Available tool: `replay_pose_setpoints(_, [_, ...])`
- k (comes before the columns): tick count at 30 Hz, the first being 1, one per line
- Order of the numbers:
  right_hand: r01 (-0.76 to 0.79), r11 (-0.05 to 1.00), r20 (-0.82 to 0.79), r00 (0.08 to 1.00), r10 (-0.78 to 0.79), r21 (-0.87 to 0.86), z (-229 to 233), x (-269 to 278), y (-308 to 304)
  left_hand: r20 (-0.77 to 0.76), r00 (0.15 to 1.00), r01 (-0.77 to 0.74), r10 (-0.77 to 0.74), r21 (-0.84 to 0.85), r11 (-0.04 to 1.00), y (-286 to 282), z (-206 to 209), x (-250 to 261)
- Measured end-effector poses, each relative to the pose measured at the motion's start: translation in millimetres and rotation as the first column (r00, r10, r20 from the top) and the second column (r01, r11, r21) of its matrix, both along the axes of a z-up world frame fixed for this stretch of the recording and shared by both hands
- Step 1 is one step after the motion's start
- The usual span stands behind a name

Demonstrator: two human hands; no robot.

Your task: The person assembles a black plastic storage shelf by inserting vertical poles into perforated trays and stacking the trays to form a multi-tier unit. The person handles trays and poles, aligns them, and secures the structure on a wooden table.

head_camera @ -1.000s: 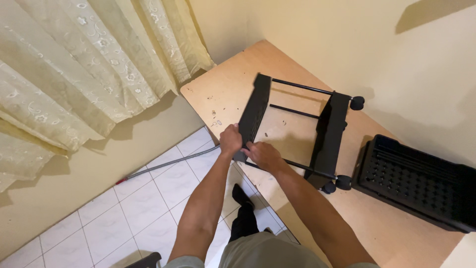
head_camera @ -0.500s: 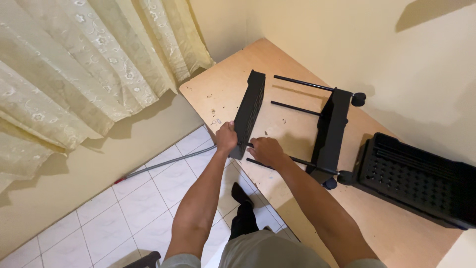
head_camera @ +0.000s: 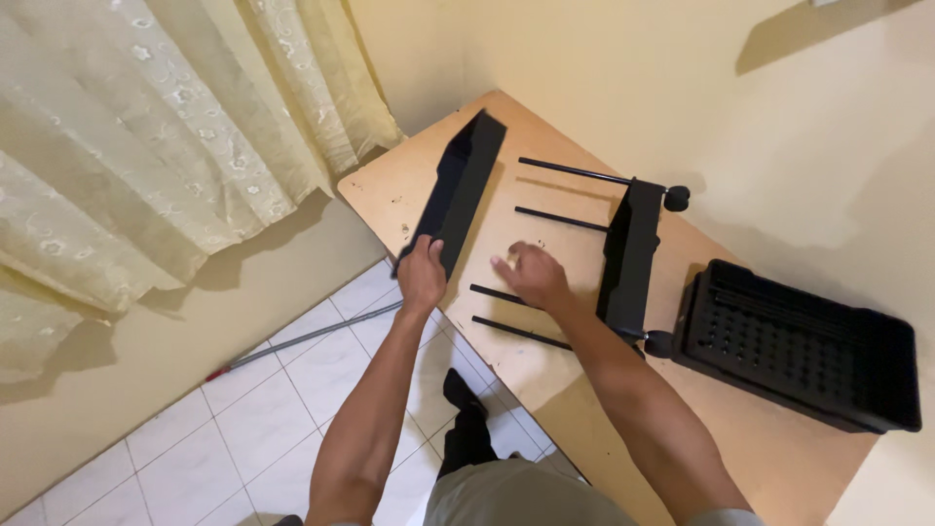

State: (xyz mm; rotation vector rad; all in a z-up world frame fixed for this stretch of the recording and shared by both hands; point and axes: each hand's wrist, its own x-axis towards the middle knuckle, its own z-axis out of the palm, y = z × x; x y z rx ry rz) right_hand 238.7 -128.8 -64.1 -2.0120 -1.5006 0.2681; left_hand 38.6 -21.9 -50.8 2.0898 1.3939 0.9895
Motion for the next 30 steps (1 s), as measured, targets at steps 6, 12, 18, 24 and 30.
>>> replay_pose_setpoints(6, [0.212, 0.964, -0.505, 0.857, -0.104, 0.16, 37.0, 28.9, 18.3, -0.075, 0.989, 0.146, -0.13, 0.285, 0.947, -47.4, 58.0, -35.0])
replay_pose_setpoints(12, [0.404, 0.907, -0.798, 0.583, -0.153, 0.121, 98.5, 56.2, -0.6, -0.132, 0.967, 0.254, -0.217, 0.509, 0.822, -85.2, 81.9, -53.0])
replay_pose_setpoints(18, [0.435, 0.9, -0.802, 0.55, -0.234, 0.036, 112.5, 78.7, -37.4, -0.232, 0.941, 0.339, -0.248, 0.592, 0.731, -109.2, 91.4, -55.2])
replay_pose_setpoints(24, [0.505, 0.851, -0.889, 0.445, -0.113, 0.145, 106.6, 76.3, -89.1, -0.008, 0.992, 0.11, -0.125, 0.537, 0.837, -136.4, 81.2, -54.3])
replay_pose_setpoints(30, [0.575, 0.801, -0.893, 0.433, -0.125, 0.167, 99.4, 61.2, -174.1, 0.538, 0.8, 0.223, -0.267, 0.146, 0.964, -178.9, 55.4, -42.6])
